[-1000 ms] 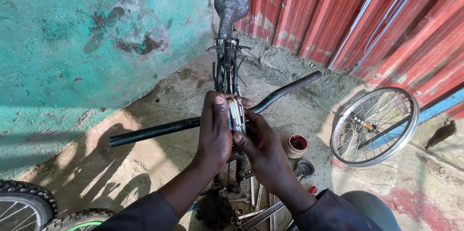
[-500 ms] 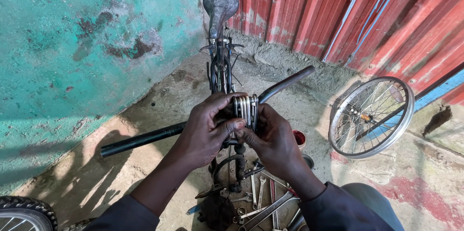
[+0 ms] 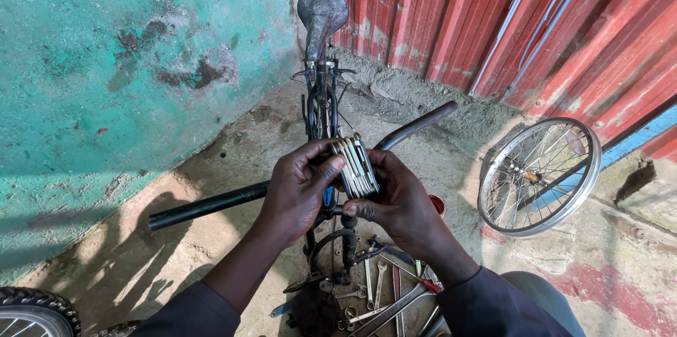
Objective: The person holds a bicycle handlebar and attaches it to the stem of a bike frame using an allen key multi-tool to tighten the bolts.
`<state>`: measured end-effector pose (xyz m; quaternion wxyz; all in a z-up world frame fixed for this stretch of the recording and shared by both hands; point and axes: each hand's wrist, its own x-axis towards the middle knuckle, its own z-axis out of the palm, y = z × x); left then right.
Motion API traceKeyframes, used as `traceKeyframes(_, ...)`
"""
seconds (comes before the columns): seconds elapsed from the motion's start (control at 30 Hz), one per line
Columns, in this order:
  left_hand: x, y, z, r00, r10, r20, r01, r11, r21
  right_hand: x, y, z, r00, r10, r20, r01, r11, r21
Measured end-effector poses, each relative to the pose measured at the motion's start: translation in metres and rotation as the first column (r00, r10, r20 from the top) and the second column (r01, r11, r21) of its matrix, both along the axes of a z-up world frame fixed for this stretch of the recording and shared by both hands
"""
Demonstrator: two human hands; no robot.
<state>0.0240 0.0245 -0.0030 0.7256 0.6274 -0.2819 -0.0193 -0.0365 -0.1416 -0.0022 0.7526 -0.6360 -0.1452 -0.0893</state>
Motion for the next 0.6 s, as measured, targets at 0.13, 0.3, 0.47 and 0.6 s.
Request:
traceKeyframes(0.13, 0.003, -0.001, -0.005, 0.999, -0.007, -0.049, 0.003, 0.998, -0.069, -0.004, 0.000, 0.003, 1.000, -0.009, 0.017, 0.010, 0.997, -0.077)
traceKeyframes(0.3, 0.015, 0.003, -0.015, 0.998, 0.066, -0.012, -0.067, 0.993, -0.094, -0.004, 0.000, 0.007, 0.998, 0.018, 0.065, -0.006, 0.983, -0.186)
traceKeyframes(0.47, 0.010, 0.002, -0.009, 0.994, 0.095, 0.049, -0.093, 0.995, -0.031, -0.003, 0.000, 0.001, 0.988, 0.131, -0.080, -0.118, 0.981, 0.155)
traceKeyframes(0.6, -0.003, 0.004, 0.014, 0.995, 0.061, 0.084, -0.076, 0.978, 0.192, 0.007, -0.002, -0.023, 0.974, 0.166, -0.156, -0.086, 0.902, 0.422)
